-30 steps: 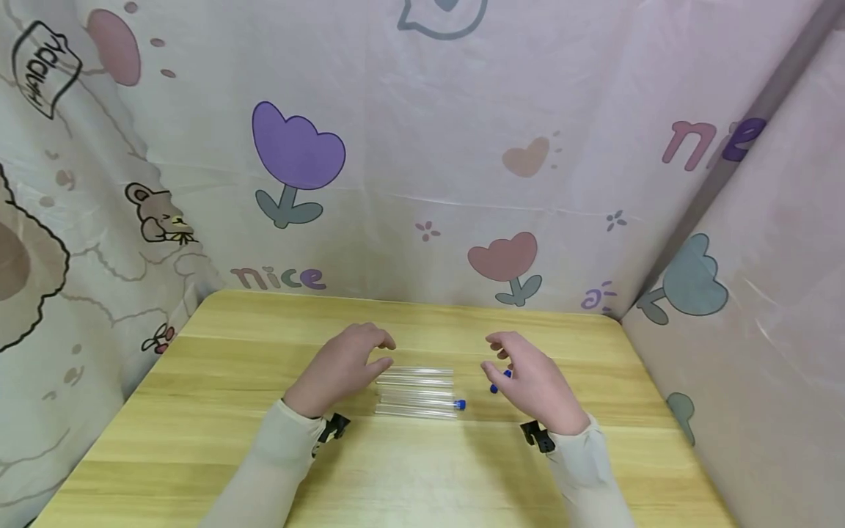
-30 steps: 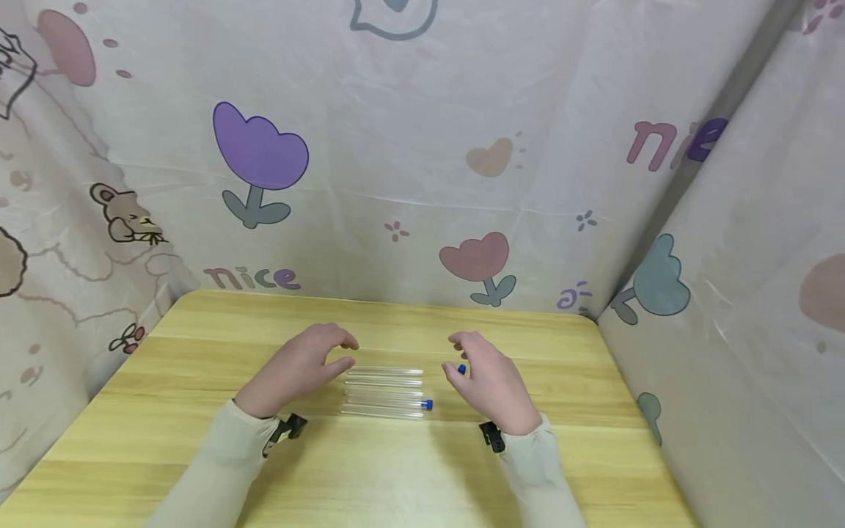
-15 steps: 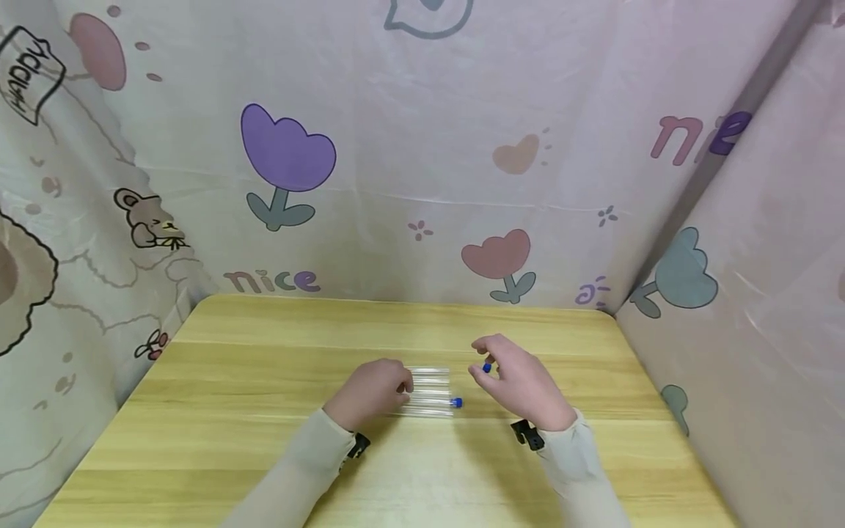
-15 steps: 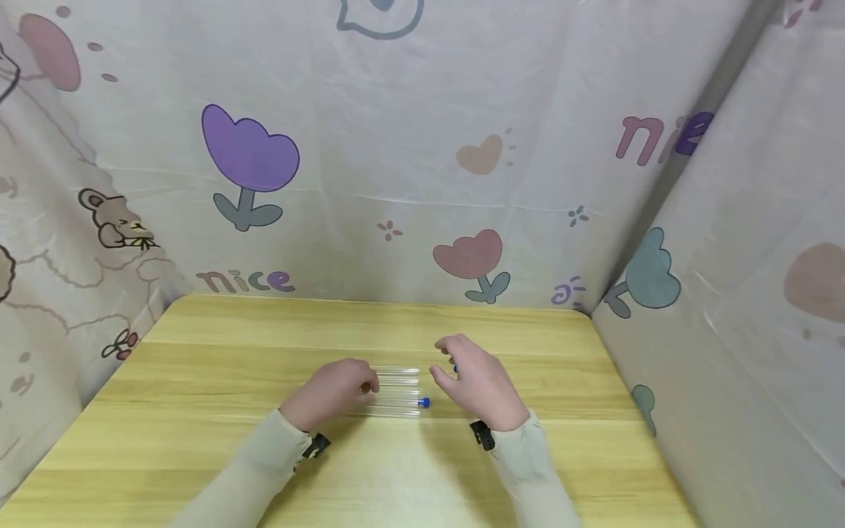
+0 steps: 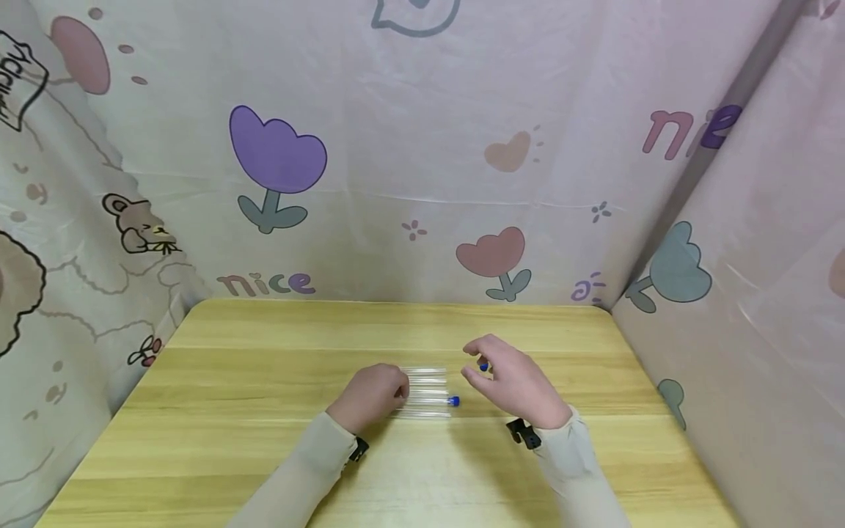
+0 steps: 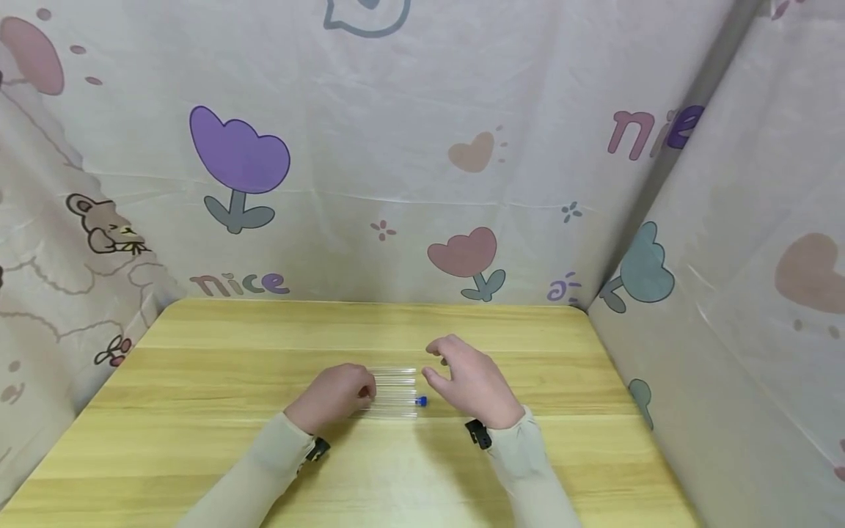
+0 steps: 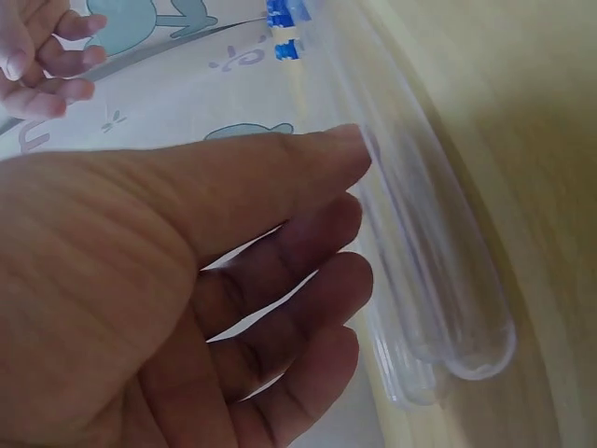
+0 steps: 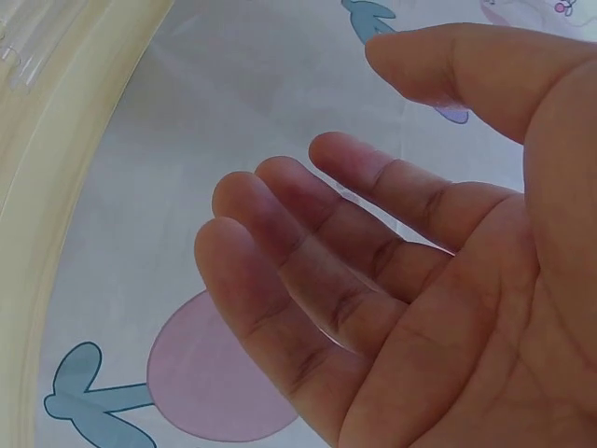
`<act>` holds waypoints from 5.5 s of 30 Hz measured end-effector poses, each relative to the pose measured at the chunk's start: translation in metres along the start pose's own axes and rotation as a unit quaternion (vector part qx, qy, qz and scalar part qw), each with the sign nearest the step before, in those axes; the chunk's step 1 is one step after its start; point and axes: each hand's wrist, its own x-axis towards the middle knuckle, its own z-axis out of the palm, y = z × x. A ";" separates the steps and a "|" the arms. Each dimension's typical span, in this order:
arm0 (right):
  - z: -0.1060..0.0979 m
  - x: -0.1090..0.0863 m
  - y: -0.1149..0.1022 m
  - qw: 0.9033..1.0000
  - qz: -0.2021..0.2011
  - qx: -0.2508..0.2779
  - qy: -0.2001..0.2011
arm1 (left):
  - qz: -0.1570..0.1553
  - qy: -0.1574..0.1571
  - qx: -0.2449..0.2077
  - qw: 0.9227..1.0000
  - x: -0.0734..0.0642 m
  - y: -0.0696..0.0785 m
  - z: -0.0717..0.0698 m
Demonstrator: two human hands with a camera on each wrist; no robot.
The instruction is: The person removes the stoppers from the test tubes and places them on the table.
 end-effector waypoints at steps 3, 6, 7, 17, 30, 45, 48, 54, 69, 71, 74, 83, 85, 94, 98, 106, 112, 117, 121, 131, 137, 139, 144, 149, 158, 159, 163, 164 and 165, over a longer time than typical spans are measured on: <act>0.001 0.001 -0.001 1.000 -0.004 -0.002 -0.001 | -0.011 -0.002 0.004 1.000 -0.001 -0.002 0.001; 0.002 0.002 -0.001 1.000 -0.008 -0.005 0.000 | -0.015 -0.005 0.004 1.000 -0.002 -0.005 0.002; 0.002 0.002 -0.002 1.000 -0.008 -0.006 -0.001 | -0.014 -0.005 0.003 1.000 -0.003 -0.006 0.002; 0.007 0.003 -0.004 1.000 -0.017 -0.011 0.003 | 0.024 0.034 0.007 0.999 -0.004 -0.008 -0.004; 0.008 0.001 -0.012 0.994 -0.051 0.012 0.093 | 0.032 0.140 -0.048 0.988 -0.025 0.014 -0.075; -0.003 0.006 -0.032 0.976 -0.068 0.087 0.187 | 0.039 0.248 -0.062 0.966 -0.030 0.013 -0.097; -0.001 0.003 -0.033 0.978 -0.055 0.073 0.186 | 0.041 0.242 -0.055 0.968 -0.030 0.012 -0.096; 0.001 0.002 -0.035 0.986 -0.032 0.033 0.159 | 0.036 0.225 -0.043 0.973 -0.030 0.011 -0.096; 0.003 0.007 -0.035 0.986 -0.015 0.027 0.166 | 0.024 0.229 -0.010 0.973 -0.029 0.008 -0.097; 0.003 0.006 -0.034 0.986 -0.010 0.025 0.164 | 0.003 0.232 -0.020 0.973 -0.029 0.007 -0.097; 0.003 0.007 -0.034 0.987 -0.007 0.025 0.159 | -0.019 0.242 -0.032 0.969 -0.029 0.007 -0.097; 0.005 0.007 -0.031 0.986 -0.020 0.032 0.160 | -0.025 0.231 -0.030 0.972 -0.030 0.007 -0.098; 0.006 0.007 -0.030 0.987 -0.022 0.029 0.159 | -0.023 0.229 -0.028 0.973 -0.031 0.008 -0.097; 0.007 0.007 -0.031 0.987 -0.017 0.038 0.157 | -0.013 0.245 -0.016 0.969 -0.032 0.009 -0.097; 0.007 0.006 -0.032 0.986 -0.009 0.051 0.158 | -0.003 0.251 -0.009 0.968 -0.032 0.008 -0.096; 0.009 0.006 -0.032 0.986 -0.011 0.047 0.157 | -0.008 0.248 -0.004 0.969 -0.032 0.008 -0.095; 0.009 0.005 -0.030 0.988 -0.012 0.039 0.152 | -0.009 0.241 0.000 0.970 -0.032 0.008 -0.094; 0.010 0.005 -0.029 0.987 -0.016 0.035 0.154 | -0.022 0.238 -0.003 0.971 -0.032 0.009 -0.094; 0.011 0.004 -0.029 0.987 -0.012 0.031 0.156 | -0.029 0.231 -0.001 0.973 -0.033 0.010 -0.094; 0.011 0.005 -0.029 0.985 -0.014 0.044 0.168 | -0.025 0.227 -0.001 0.974 -0.033 0.010 -0.094; 0.011 0.006 -0.028 0.985 -0.021 0.040 0.167 | -0.022 0.227 0.001 0.974 -0.032 0.011 -0.094; 0.011 0.006 -0.028 0.985 -0.020 0.039 0.166 | -0.021 0.228 0.001 0.973 -0.032 0.011 -0.094; 0.010 0.007 -0.029 0.985 -0.022 0.038 0.169 | -0.019 0.229 0.002 0.973 -0.032 0.010 -0.094; 0.011 0.008 -0.028 0.982 -0.028 0.044 0.181 | -0.019 0.229 0.001 0.973 -0.032 0.010 -0.093; 0.012 0.009 -0.028 0.978 -0.037 0.037 0.203 | -0.021 0.231 0.000 0.973 -0.032 0.010 -0.094; 0.012 0.009 -0.028 0.977 -0.037 0.034 0.205 | -0.021 0.231 0.000 0.973 -0.033 0.009 -0.094; 0.012 0.009 -0.029 0.976 -0.039 0.027 0.213 | -0.015 0.228 0.001 0.974 -0.033 0.009 -0.094; 0.011 0.009 -0.029 0.976 -0.039 0.027 0.214 | -0.013 0.226 0.002 0.974 -0.033 0.009 -0.094; 0.011 0.009 -0.029 0.976 -0.038 0.027 0.214 | -0.012 0.225 0.003 0.974 -0.033 0.009 -0.094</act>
